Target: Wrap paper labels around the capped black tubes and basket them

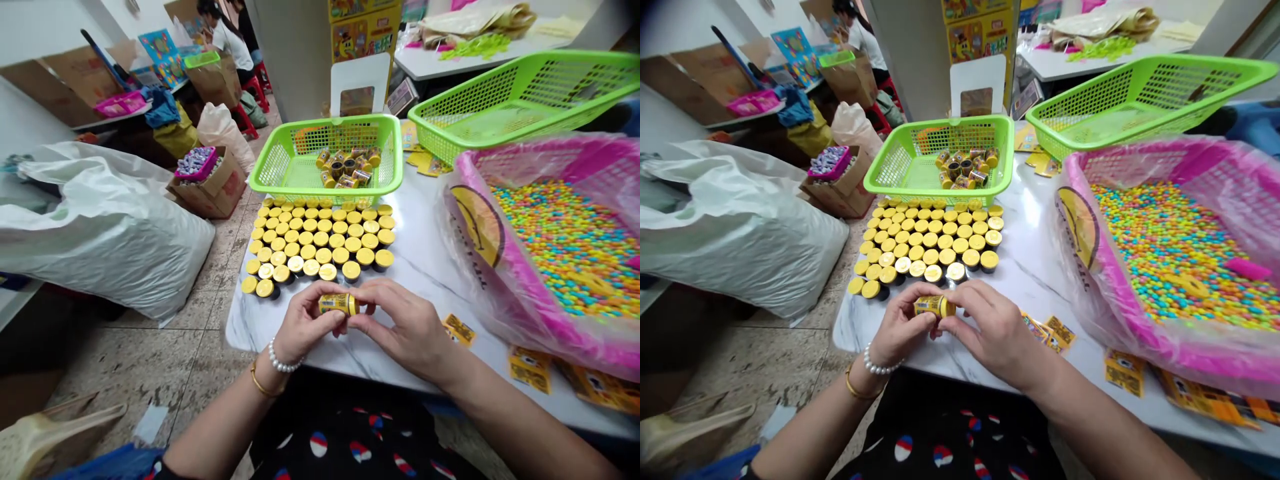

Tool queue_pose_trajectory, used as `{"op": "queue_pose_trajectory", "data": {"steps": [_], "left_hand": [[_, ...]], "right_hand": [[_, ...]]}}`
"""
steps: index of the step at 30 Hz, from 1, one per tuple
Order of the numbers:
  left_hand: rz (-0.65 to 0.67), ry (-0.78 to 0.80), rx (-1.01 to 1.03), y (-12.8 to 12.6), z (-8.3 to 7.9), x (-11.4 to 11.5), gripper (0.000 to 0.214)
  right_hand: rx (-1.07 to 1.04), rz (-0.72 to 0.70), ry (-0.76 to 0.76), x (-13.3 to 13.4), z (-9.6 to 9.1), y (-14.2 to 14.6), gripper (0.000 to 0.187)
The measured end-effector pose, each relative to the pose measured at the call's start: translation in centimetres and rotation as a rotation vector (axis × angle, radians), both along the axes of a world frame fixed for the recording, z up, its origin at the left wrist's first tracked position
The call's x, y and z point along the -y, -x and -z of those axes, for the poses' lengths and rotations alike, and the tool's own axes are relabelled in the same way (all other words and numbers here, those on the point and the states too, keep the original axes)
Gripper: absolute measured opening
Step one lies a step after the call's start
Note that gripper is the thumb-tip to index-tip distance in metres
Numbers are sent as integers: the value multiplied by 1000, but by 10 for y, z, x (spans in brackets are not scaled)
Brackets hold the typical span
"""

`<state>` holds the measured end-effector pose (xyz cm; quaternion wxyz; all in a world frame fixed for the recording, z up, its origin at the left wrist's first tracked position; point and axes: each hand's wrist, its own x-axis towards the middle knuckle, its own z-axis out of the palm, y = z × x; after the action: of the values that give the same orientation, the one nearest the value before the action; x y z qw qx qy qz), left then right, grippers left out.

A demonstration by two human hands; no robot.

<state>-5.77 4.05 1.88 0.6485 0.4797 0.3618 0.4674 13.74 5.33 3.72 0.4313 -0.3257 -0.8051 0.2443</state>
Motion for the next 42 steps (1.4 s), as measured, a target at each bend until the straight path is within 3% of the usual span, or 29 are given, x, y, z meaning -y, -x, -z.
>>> {"op": "queue_pose_trajectory", "data": {"steps": [3,7,9,12,14,17,20,24,26,29,32,38,42], "left_hand": [[-30,-135,-33,1,1,-3,24],[-42,-343,-176,0,-4,-6,21],[-40,-304,-205,-1,-6,-6,39],[-57,-136,-75,-2,-4,-3,62],[-56,-50,-23,-2,-3,-1,49],[-62,-60,-123,-2,-6,1,30],[-64,-131,-197,-3,-10,1,28],[-56,-128,-142,-5,-9,1,25],[-60,-71,-70,-7,-6,1,28],[-32,61,22,-8,-1,0,30],[-40,72,-8,-7,1,-1,29],[-97,-160,-185,-4,0,0,28],[-93,-96,-103,-5,-1,3,33]], "right_hand": [[-40,-21,74,0,0,0,14],[-67,55,282,2,-1,3,13],[-77,74,304,2,-2,3,15],[-83,84,220,1,-2,1,22],[-96,68,171,0,-1,-1,24],[-145,18,187,2,2,-3,22],[-199,10,322,6,4,-2,19],[-218,-11,522,7,4,-1,18],[-182,-36,461,5,3,-1,18],[-117,-42,223,2,2,-2,22],[-109,-36,88,1,3,-4,29],[-57,41,82,1,11,-1,12],[-16,35,66,-1,13,2,22]]}}
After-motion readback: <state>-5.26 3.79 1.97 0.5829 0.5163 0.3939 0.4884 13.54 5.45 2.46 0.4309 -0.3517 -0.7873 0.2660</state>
